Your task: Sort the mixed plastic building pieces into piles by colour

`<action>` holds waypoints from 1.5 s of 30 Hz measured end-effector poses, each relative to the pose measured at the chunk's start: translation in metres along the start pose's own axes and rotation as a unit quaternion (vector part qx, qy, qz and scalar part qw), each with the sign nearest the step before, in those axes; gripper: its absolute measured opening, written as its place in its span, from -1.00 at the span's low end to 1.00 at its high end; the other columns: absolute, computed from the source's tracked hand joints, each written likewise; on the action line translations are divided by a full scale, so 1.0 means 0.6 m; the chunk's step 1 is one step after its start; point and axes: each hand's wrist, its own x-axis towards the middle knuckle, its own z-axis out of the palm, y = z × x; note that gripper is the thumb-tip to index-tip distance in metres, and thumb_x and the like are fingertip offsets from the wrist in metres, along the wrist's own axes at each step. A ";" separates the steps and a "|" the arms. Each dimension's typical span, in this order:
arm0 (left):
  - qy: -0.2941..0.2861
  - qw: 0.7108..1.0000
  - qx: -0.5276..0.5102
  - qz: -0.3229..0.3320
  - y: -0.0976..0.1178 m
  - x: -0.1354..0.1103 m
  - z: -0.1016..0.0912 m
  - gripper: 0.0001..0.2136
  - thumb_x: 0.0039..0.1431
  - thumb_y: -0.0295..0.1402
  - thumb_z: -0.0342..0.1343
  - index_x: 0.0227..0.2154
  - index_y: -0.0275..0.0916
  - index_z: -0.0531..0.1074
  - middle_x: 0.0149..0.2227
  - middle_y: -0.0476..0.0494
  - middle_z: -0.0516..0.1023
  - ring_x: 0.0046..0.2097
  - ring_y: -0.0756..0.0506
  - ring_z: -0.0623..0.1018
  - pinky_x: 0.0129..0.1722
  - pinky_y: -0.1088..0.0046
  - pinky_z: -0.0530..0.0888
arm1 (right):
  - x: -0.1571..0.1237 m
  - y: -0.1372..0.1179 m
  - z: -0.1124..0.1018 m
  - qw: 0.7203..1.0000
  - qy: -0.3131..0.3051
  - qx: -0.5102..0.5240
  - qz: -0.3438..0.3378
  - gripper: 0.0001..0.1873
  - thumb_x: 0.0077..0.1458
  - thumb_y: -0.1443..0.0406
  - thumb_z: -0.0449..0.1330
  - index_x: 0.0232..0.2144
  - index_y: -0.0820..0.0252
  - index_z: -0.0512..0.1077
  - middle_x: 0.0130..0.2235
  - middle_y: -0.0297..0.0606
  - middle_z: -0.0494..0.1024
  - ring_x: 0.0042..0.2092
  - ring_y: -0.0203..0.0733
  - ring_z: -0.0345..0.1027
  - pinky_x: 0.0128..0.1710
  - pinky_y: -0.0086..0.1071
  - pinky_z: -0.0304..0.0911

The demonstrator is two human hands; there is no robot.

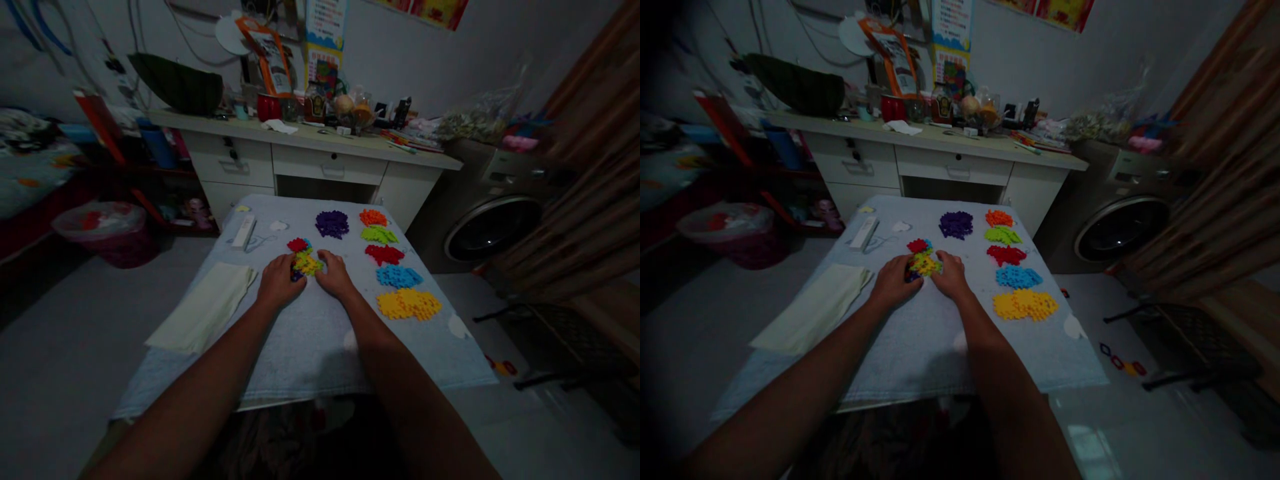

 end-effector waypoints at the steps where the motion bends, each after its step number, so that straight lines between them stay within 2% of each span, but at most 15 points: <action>1: 0.002 1.000 -0.002 0.000 -0.001 0.000 0.001 -0.39 0.01 -0.17 0.18 0.15 -0.22 0.28 0.11 -0.28 0.44 0.11 -0.30 0.44 0.13 0.15 0.35 | -0.002 0.001 0.003 1.000 0.000 -0.001 0.006 -0.32 -0.05 0.38 0.23 0.17 0.23 0.30 0.10 -0.12 0.49 0.14 0.01 0.25 0.20 -0.11 0.12; 4: 0.010 1.000 -0.009 0.003 -0.002 0.000 0.004 -0.39 0.01 -0.17 0.18 0.15 -0.23 0.28 0.11 -0.28 0.44 0.11 -0.30 0.44 0.14 0.14 0.34 | -0.008 0.003 0.004 1.000 -0.011 -0.009 0.009 -0.21 -0.10 0.36 0.25 0.24 0.21 0.23 0.09 -0.12 0.48 0.15 0.06 0.21 0.20 -0.06 0.10; 11: 0.013 1.000 -0.016 0.006 -0.003 0.001 0.004 -0.39 0.01 -0.18 0.18 0.15 -0.25 0.29 0.08 -0.28 0.46 0.09 -0.30 0.45 0.12 0.13 0.36 | -0.010 0.009 0.004 1.000 -0.005 -0.018 -0.006 -0.21 -0.12 0.39 0.21 0.23 0.18 0.21 0.06 -0.14 0.47 0.11 0.03 0.21 0.18 -0.07 0.10; 15: 0.011 1.000 -0.020 0.007 -0.003 0.002 0.003 -0.39 0.04 -0.12 0.19 0.15 -0.24 0.29 0.10 -0.29 0.45 0.10 -0.31 0.45 0.12 0.14 0.36 | -0.012 0.013 0.004 1.000 0.009 -0.013 -0.020 -0.19 -0.14 0.43 0.16 0.23 0.22 0.20 0.07 -0.08 0.44 0.10 0.01 0.24 0.18 -0.07 0.14; 20: 0.013 1.000 -0.011 0.014 0.000 0.000 0.001 -0.38 0.04 -0.02 0.20 0.13 -0.20 0.29 0.08 -0.28 0.46 0.09 -0.31 0.45 0.08 0.14 0.37 | -0.012 0.019 0.005 0.998 0.013 0.035 -0.047 -0.19 -0.15 0.46 0.13 0.23 0.27 0.18 0.06 -0.03 0.44 0.08 -0.03 0.30 0.18 -0.10 0.19; 24: 0.018 1.000 0.003 0.022 0.004 -0.001 -0.001 -0.40 0.05 -0.03 0.20 0.12 -0.21 0.31 0.06 -0.28 0.47 0.06 -0.30 0.46 0.06 0.16 0.37 | -0.015 0.021 0.002 0.996 0.012 0.083 -0.042 -0.22 -0.14 0.43 0.16 0.21 0.25 0.20 0.00 -0.11 0.49 -0.04 -0.11 0.38 0.10 -0.19 0.27; 27: 0.012 1.000 0.010 0.024 0.003 0.000 0.000 -0.41 0.06 -0.05 0.20 0.12 -0.20 0.33 0.06 -0.27 0.47 0.06 -0.30 0.46 0.06 0.16 0.37 | -0.016 0.019 -0.002 0.995 0.013 0.091 -0.034 -0.28 -0.14 0.42 0.16 0.15 0.22 0.27 -0.04 -0.15 0.51 -0.12 -0.15 0.40 0.03 -0.23 0.31; 32: 0.015 0.999 0.003 0.029 0.001 -0.001 0.003 -0.42 0.09 -0.05 0.17 0.15 -0.17 0.33 0.10 -0.25 0.45 0.10 -0.30 0.44 0.08 0.15 0.35 | -0.013 0.019 -0.007 0.997 0.033 0.052 -0.049 -0.52 -0.16 0.41 0.15 -0.09 0.21 0.41 -0.11 -0.16 0.52 -0.12 -0.11 0.36 0.00 -0.21 0.30; 40: 0.001 1.000 0.007 0.028 0.001 -0.002 0.000 -0.38 0.10 0.01 0.16 0.17 -0.18 0.31 0.10 -0.26 0.45 0.10 -0.30 0.43 0.07 0.13 0.35 | -0.009 0.025 -0.022 0.996 -0.001 0.069 -0.049 -0.62 -0.16 0.39 0.14 -0.18 0.19 0.43 -0.23 -0.28 0.51 -0.24 -0.20 0.31 -0.13 -0.33 0.26; 45: -0.012 1.000 0.002 0.023 0.000 -0.001 -0.003 -0.42 0.12 -0.06 0.15 0.18 -0.16 0.31 0.15 -0.25 0.43 0.14 -0.31 0.40 0.10 0.12 0.33 | -0.011 0.025 -0.037 0.997 0.020 0.064 -0.025 -0.71 -0.16 0.38 0.13 -0.28 0.17 0.45 -0.36 -0.38 0.45 -0.31 -0.24 0.25 -0.21 -0.37 0.21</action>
